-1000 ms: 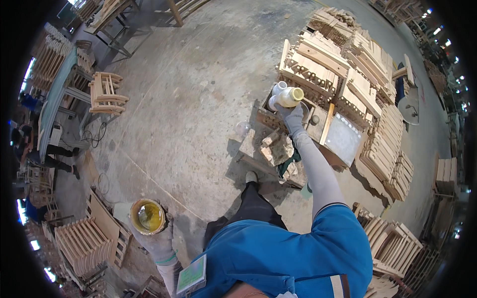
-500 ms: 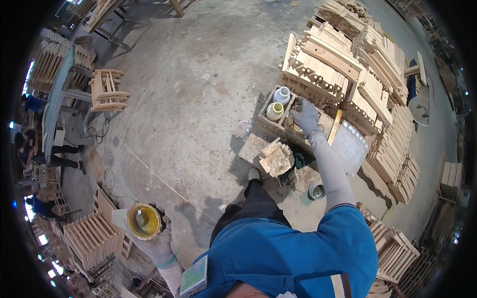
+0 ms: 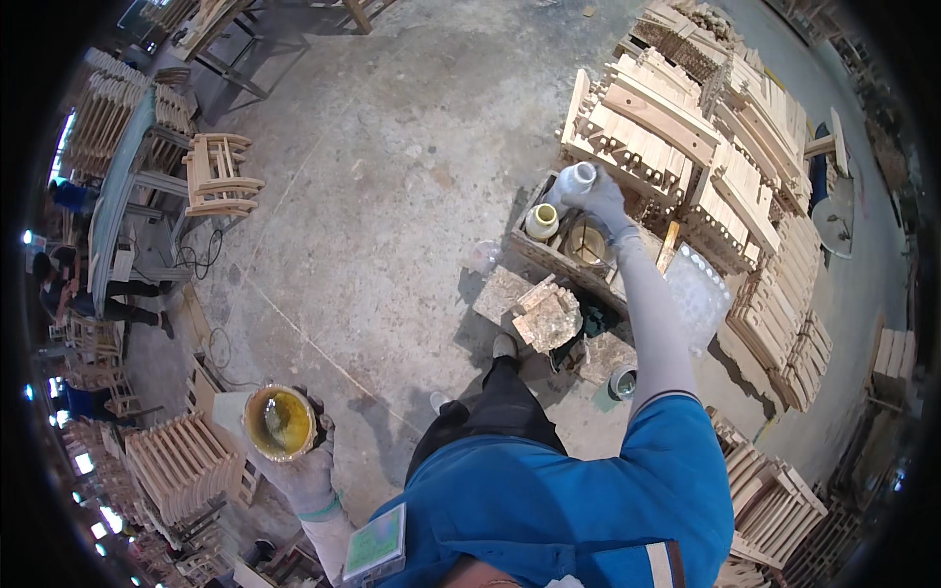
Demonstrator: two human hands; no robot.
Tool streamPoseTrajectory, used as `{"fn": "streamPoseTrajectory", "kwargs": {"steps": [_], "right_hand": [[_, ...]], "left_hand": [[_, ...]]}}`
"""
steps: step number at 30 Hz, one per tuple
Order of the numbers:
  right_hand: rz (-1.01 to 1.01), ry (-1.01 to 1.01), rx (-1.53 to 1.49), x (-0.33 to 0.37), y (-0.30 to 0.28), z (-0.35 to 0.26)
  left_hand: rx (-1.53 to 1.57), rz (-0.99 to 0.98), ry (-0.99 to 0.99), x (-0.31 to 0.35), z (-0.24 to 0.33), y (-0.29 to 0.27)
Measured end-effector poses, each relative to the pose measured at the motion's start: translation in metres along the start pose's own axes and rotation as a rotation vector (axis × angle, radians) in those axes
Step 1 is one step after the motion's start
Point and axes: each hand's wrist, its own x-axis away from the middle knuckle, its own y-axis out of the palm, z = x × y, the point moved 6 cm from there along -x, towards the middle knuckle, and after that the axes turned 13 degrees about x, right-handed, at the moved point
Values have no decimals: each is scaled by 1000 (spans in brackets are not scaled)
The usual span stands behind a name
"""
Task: The person applies glue to the joints of wooden chair frames using a brush and a small container. They repeatedly dip the brush into the container and apply glue to multiple chair frames arranged on a workbench in a workshop.
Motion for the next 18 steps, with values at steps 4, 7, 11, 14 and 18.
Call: {"fn": "streamPoseTrajectory", "kwargs": {"steps": [4,7,11,14,18], "right_hand": [[159,-108,-203,27,-93,-41],[216,-328,-671,85,-183,-129],[346,-452,-753,169,-224,-196],[320,-369,-406,211,-204,-227],[626,-638,116,273,-176,-267]], "left_hand": [[-539,-73,174,-15,4,10],[-211,-44,-45,-18,-11,27],[-555,-264,104,-31,-25,38],[-797,-666,437,-13,-18,79],[-86,-651,-203,-5,-21,88]]}}
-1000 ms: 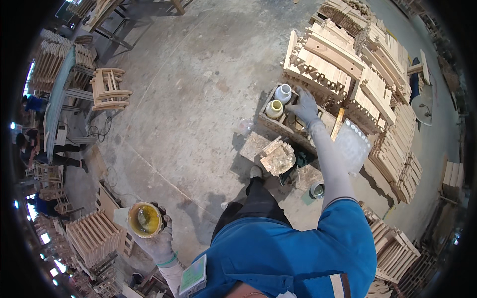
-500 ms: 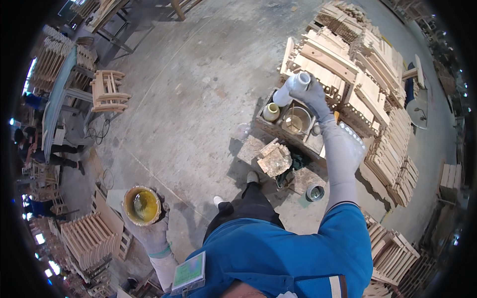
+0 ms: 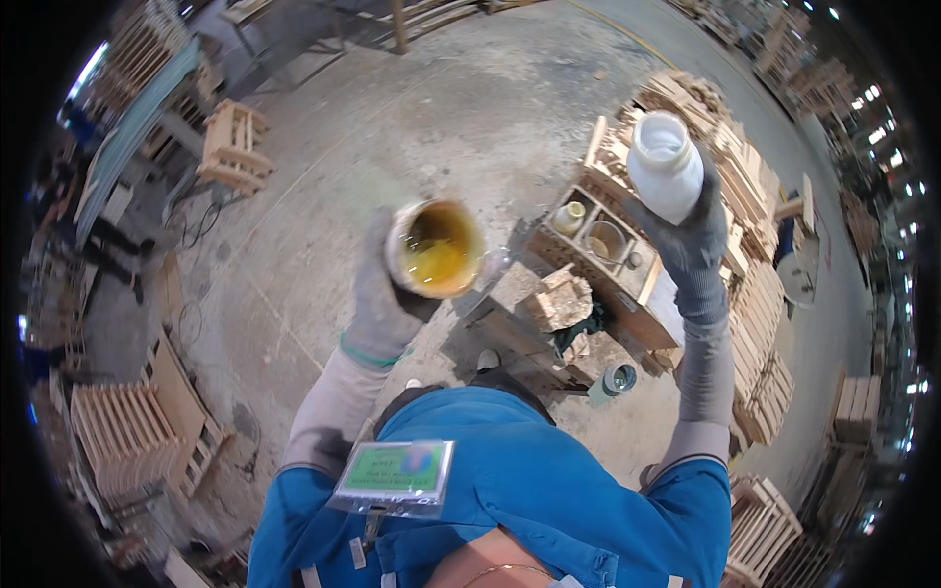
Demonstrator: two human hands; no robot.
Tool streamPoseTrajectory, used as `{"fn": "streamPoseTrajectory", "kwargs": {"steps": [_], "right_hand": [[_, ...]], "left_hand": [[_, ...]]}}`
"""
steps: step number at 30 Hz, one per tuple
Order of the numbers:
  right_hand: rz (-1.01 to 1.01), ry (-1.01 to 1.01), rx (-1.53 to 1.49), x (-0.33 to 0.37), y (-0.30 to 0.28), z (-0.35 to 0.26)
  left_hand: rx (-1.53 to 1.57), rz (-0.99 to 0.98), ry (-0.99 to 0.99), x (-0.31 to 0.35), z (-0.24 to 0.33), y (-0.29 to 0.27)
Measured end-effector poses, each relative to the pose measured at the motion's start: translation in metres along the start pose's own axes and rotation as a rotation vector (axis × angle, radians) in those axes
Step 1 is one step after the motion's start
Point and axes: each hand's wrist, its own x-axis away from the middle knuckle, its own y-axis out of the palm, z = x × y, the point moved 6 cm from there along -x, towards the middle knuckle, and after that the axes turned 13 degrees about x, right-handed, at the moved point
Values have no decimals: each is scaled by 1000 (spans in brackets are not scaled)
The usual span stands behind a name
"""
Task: The person applies glue to the joints of wooden chair frames using a brush and a small container. They repeatedly dip the brush into the container and apply glue to multiple chair frames arranged on a workbench in a workshop.
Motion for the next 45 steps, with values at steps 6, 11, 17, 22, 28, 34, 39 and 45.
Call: {"fn": "streamPoseTrajectory", "kwargs": {"steps": [6,11,17,22,28,34,39,45], "right_hand": [[186,-623,531,7,-21,-99],[238,-814,681,4,-28,-141],[247,-913,799,1,-26,-167],[268,-929,862,0,-27,-173],[308,-982,896,0,-32,-181],[308,-985,1011,1,-36,-189],[329,-1018,911,2,-41,-197],[350,-1035,892,1,-43,-200]], "left_hand": [[259,91,-193,19,16,-16],[265,30,-201,29,31,-20],[297,41,-250,36,42,-15],[302,-39,-235,36,47,-10],[159,-170,-128,40,51,-14],[226,-81,-216,39,50,-10],[250,-10,-249,38,44,-11],[273,18,-269,42,42,-6]]}}
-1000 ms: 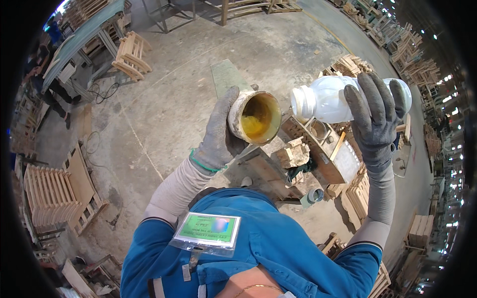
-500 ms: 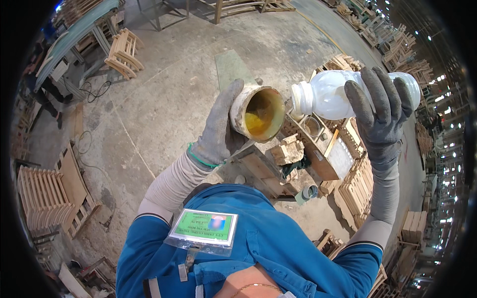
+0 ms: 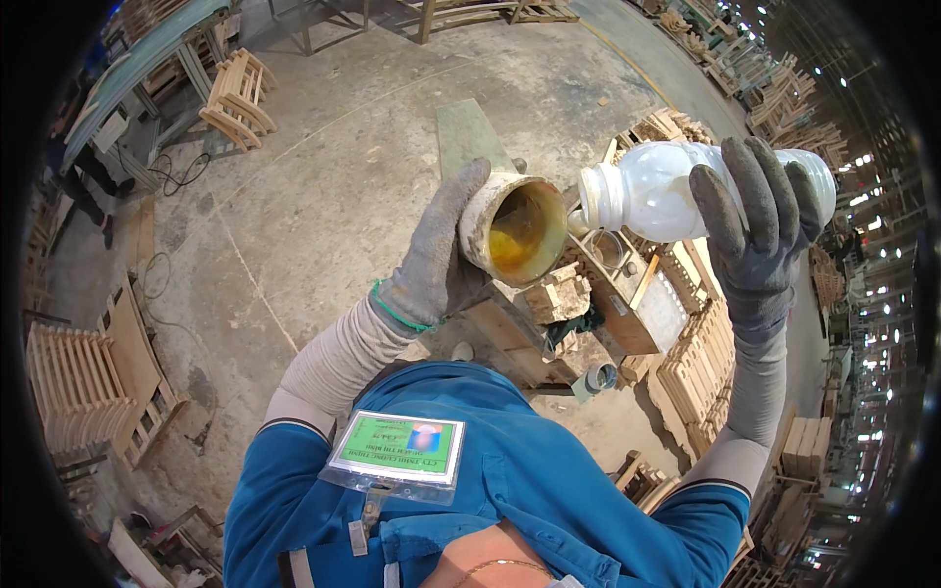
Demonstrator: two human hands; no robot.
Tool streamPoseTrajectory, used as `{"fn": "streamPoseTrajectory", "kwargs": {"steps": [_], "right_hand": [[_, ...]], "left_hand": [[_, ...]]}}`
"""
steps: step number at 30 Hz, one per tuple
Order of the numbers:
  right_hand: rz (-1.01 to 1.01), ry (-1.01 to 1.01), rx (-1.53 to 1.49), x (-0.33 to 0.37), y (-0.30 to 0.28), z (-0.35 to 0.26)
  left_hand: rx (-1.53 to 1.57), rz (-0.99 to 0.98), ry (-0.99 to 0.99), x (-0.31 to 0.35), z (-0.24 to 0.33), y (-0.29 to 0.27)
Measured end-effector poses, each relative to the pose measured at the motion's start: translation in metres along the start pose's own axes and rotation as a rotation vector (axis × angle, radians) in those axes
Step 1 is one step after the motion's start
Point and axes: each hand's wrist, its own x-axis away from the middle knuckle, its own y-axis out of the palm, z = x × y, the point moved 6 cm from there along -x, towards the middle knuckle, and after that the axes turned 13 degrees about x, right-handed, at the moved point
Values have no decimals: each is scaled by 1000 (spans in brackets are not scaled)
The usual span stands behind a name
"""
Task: The person applies glue to the joints of wooden chair frames using a brush and a small container. They repeatedly dip the brush into the container and apply glue to multiple chair frames arranged on a workbench in a workshop.
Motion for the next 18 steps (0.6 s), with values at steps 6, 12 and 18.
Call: {"fn": "streamPoseTrajectory", "kwargs": {"steps": [6,12,18], "right_hand": [[20,-12,36,-2,-2,-1],[28,-13,31,-3,-2,-2],[56,-18,48,-5,-2,0]], "left_hand": [[-6,-3,6,-2,-2,-2],[-3,-16,9,-3,-3,-7],[-36,-11,-15,-3,-3,-6]]}}
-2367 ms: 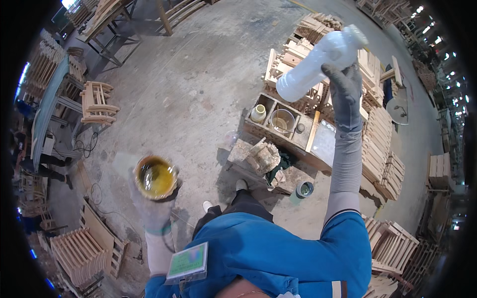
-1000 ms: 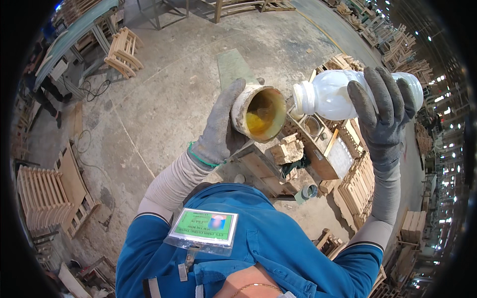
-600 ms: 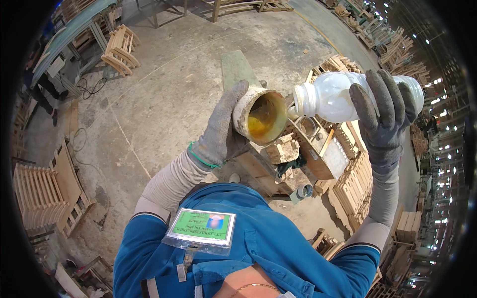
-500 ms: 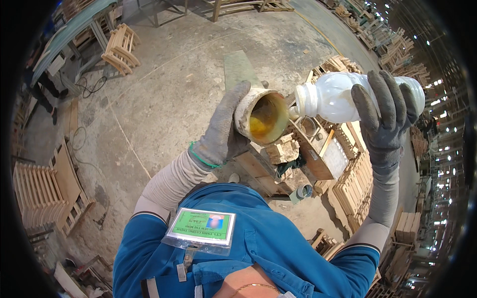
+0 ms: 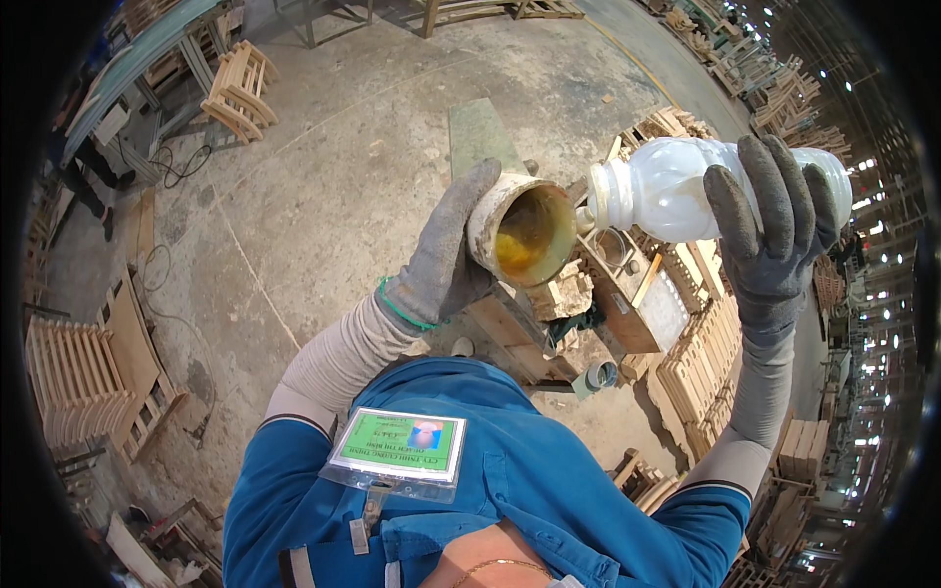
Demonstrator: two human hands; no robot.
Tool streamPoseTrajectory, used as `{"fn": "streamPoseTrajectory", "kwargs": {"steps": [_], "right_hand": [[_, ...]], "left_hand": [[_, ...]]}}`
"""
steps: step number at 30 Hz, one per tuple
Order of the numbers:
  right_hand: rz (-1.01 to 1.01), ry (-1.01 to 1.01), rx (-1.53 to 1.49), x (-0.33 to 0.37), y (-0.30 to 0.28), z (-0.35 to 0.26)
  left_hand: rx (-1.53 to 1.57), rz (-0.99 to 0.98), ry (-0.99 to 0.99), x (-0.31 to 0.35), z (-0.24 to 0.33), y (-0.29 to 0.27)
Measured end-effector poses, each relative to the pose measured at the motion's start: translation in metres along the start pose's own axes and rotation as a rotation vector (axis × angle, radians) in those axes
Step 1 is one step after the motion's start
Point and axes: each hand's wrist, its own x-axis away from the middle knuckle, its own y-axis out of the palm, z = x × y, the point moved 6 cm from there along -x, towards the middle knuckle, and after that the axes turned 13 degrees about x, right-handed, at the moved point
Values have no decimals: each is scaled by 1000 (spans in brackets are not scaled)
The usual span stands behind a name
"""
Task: The person applies glue to the joints of wooden chair frames using a brush and a small container. They repeatedly dip the brush into the container and apply glue to multiple chair frames arranged on a workbench in a workshop.
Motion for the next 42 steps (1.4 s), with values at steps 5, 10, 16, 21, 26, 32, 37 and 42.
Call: {"fn": "streamPoseTrajectory", "kwargs": {"steps": [5,10,16,21,26,32,37,42], "right_hand": [[18,-25,12,-2,-1,1],[33,-49,15,-8,-6,8],[30,-60,-2,-11,-5,22],[-6,-45,-9,-12,-7,29],[12,16,-72,-5,-2,35],[6,148,-180,0,1,35],[-2,182,-187,0,-3,31],[7,216,-199,5,-3,31]], "left_hand": [[-192,-109,258,10,8,9],[-27,-36,66,3,5,0],[-22,-26,-13,0,3,-1],[-11,-55,-8,0,4,-2],[-30,-60,14,0,4,-3],[-60,-77,20,2,5,-1],[-54,-69,1,2,3,0],[-76,-86,3,4,2,0]]}}
